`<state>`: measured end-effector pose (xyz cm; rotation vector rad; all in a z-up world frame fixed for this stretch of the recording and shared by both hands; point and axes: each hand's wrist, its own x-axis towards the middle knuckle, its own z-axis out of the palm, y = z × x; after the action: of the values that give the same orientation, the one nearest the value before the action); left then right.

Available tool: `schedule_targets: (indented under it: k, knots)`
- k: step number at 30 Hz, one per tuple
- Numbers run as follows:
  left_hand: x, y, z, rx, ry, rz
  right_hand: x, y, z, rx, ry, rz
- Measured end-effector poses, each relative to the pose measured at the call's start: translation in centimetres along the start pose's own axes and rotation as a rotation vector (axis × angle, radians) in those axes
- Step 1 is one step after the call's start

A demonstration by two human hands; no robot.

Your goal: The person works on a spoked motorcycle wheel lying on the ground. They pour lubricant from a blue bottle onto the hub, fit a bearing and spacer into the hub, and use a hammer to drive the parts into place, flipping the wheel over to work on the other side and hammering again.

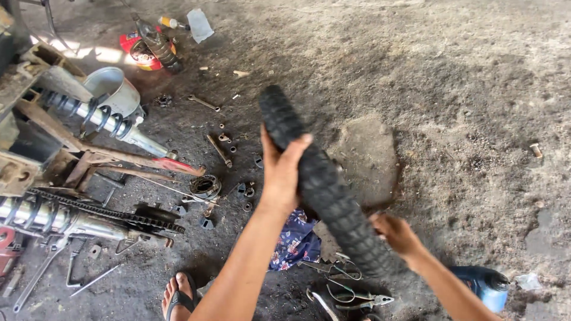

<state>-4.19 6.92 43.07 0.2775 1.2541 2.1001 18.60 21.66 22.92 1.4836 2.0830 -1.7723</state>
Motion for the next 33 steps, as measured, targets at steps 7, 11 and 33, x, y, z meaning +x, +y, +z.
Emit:
schedule_targets:
  k: [7, 11, 33]
  knots:
    - [-1.5, -1.4, -2.5, -0.040, 0.019, 0.093, 5.5, 5.6, 3.9, -0.050, -0.236, -0.225]
    - [-3.3, -1.7, -3.1, -0.034, -0.020, 0.141, 2.8, 2.3, 4.7, -0.028, -0.295, 0.012]
    - [-0.7, -23.8, -34.2, 0.570, 0.461, -0.231, 2.9, 14.2, 10.8, -0.714, 0.046, -0.180]
